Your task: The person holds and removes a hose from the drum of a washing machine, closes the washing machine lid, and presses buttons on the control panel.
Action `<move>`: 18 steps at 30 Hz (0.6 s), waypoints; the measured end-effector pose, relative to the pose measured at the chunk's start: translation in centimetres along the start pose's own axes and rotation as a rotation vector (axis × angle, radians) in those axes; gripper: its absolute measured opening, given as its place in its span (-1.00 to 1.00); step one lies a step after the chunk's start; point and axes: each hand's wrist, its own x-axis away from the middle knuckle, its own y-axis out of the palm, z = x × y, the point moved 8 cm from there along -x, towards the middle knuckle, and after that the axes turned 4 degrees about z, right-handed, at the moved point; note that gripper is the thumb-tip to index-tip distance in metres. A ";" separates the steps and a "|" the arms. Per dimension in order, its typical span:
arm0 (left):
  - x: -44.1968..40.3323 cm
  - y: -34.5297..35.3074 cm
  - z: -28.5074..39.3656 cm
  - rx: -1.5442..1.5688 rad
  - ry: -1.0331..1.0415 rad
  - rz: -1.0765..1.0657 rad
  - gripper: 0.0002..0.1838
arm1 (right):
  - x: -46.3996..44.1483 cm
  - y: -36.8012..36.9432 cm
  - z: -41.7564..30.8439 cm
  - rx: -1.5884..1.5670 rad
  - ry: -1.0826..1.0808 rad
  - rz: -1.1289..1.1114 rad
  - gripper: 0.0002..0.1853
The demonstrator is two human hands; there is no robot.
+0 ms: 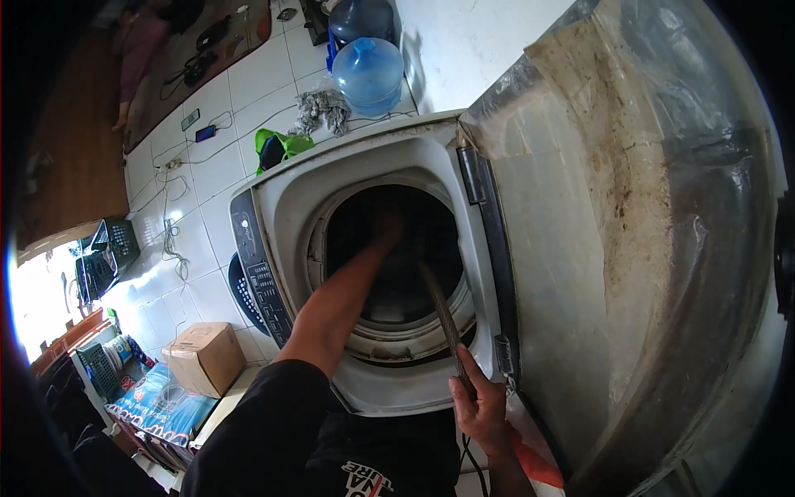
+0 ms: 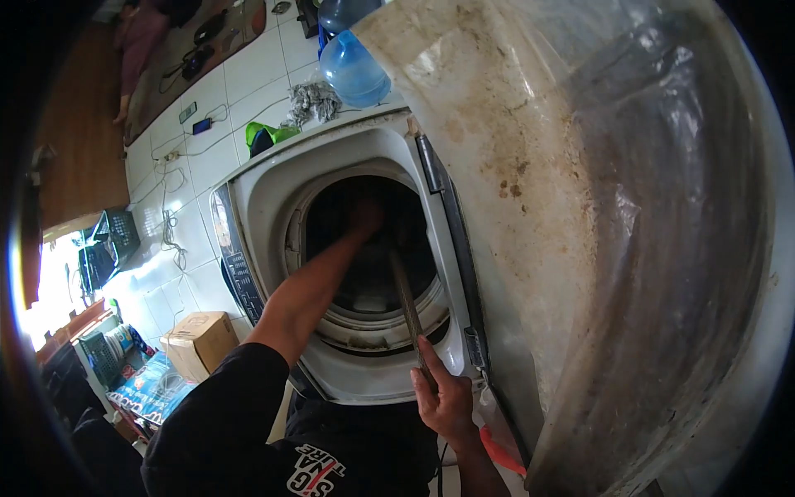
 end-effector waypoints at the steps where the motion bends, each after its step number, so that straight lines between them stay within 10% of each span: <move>1: 1.2 1.3 1.4 -0.076 0.191 -0.166 -0.55 | -0.3 0.0 -0.1 0.001 -0.005 0.001 -0.44; 5: 6.5 2.2 5.5 -0.173 0.576 -0.803 -0.35 | -1.2 0.0 0.1 0.040 -0.042 0.028 -0.43; 9: 8.2 3.0 5.2 0.042 0.609 -0.972 -0.32 | -1.5 -0.1 -0.4 0.081 -0.051 0.032 -0.43; 11: 5.4 -3.3 3.7 0.125 0.321 -0.194 -0.23 | -1.6 -0.2 -0.3 0.088 -0.046 0.018 -0.43; 14: 6.9 -8.8 3.5 -0.236 0.145 0.406 -0.37 | -1.5 0.2 0.0 0.084 -0.028 -0.002 -0.42; 18: 6.9 -3.2 -0.1 -0.064 0.160 -0.021 -0.31 | -1.7 0.3 -0.5 0.047 -0.042 -0.033 -0.42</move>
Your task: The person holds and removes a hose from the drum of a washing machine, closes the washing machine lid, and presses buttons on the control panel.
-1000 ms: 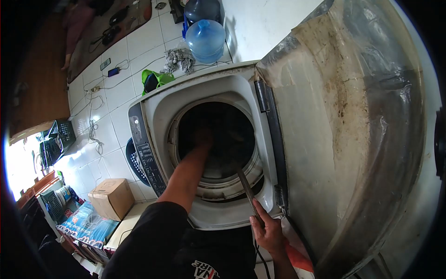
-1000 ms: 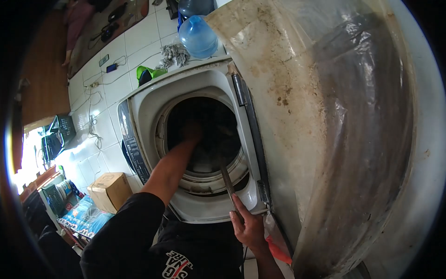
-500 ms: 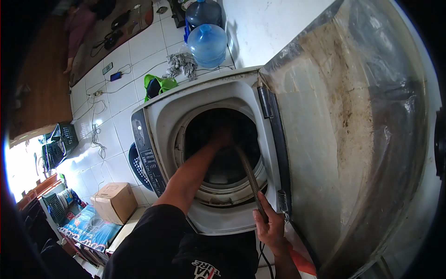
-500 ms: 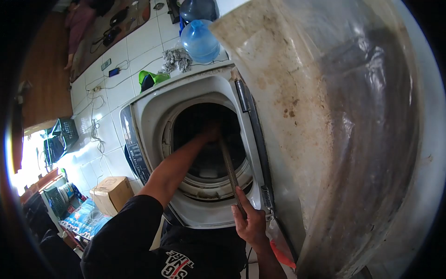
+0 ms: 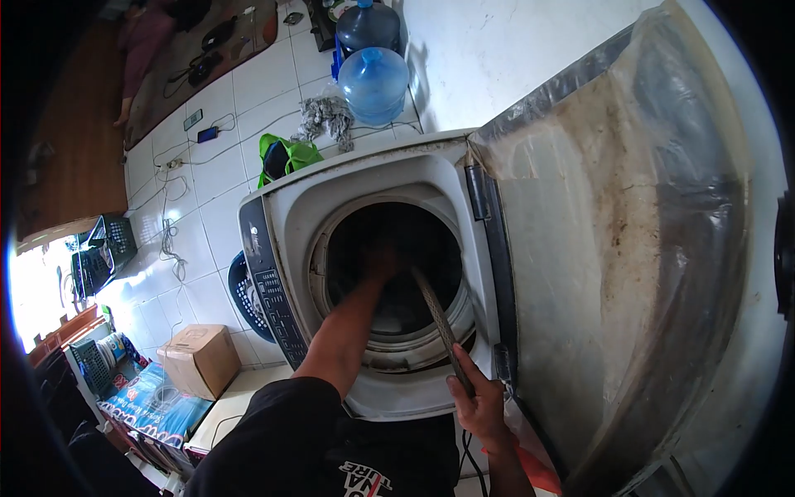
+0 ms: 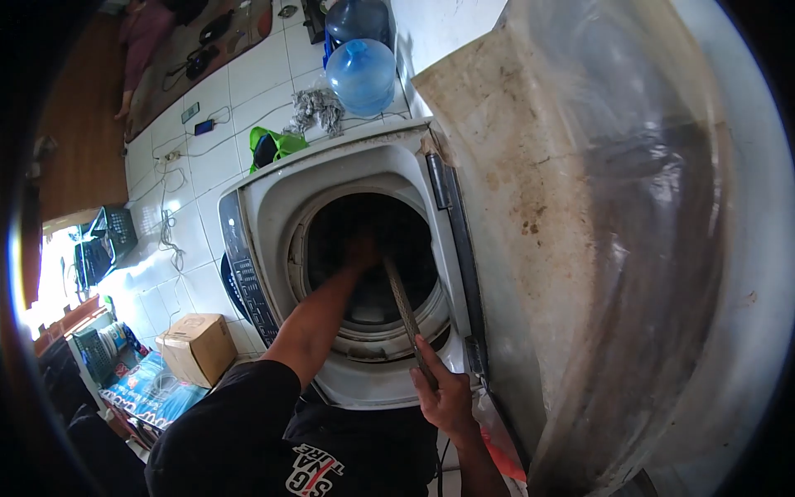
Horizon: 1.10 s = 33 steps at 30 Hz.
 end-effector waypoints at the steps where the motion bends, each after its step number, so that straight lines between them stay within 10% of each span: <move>1: -0.2 1.7 -0.3 0.026 -0.049 -0.350 -0.25 | -0.1 0.0 -0.1 -0.001 -0.010 0.005 -0.42; 2: 0.8 3.0 -0.3 0.050 -0.097 -0.704 -0.18 | 0.0 0.1 -0.1 0.003 -0.044 -0.001 -0.42; 5: 0.1 8.0 -1.3 0.134 0.037 -0.851 -0.36 | 0.7 0.0 0.3 0.019 -0.068 -0.014 -0.42; 8: -1.2 2.6 0.8 0.093 -0.292 -0.502 -0.52 | 1.6 -0.5 -0.9 0.020 -0.084 -0.013 -0.41; 12: -0.6 12.9 -0.5 0.880 -0.157 -0.397 -0.59 | 3.3 -0.9 -1.6 0.002 -0.134 0.017 -0.40; 14: -0.2 4.3 2.2 1.432 -0.654 -0.225 -0.69 | 4.1 -0.9 -1.4 0.045 -0.128 0.033 -0.41; 18: -0.5 1.7 1.0 1.266 -0.794 -0.521 -0.56 | 4.5 0.2 -0.8 0.138 -0.165 0.076 -0.40; 20: 2.9 -0.9 0.9 1.384 -1.210 -0.468 -0.48 | 3.7 1.7 -0.1 0.127 -0.218 0.141 -0.40; 24: 9.8 -12.7 11.2 1.396 -1.108 -0.859 -0.44 | 1.7 3.9 0.1 0.170 -0.337 0.266 -0.40; 28: 11.8 -11.6 10.3 1.758 -0.927 -0.747 -0.53 | 0.7 5.4 0.3 0.254 -0.219 0.144 -0.40; 33: 12.5 -13.8 10.8 1.760 -0.953 -0.529 -0.58 | 6.3 1.1 -5.9 0.157 -0.760 0.463 -0.43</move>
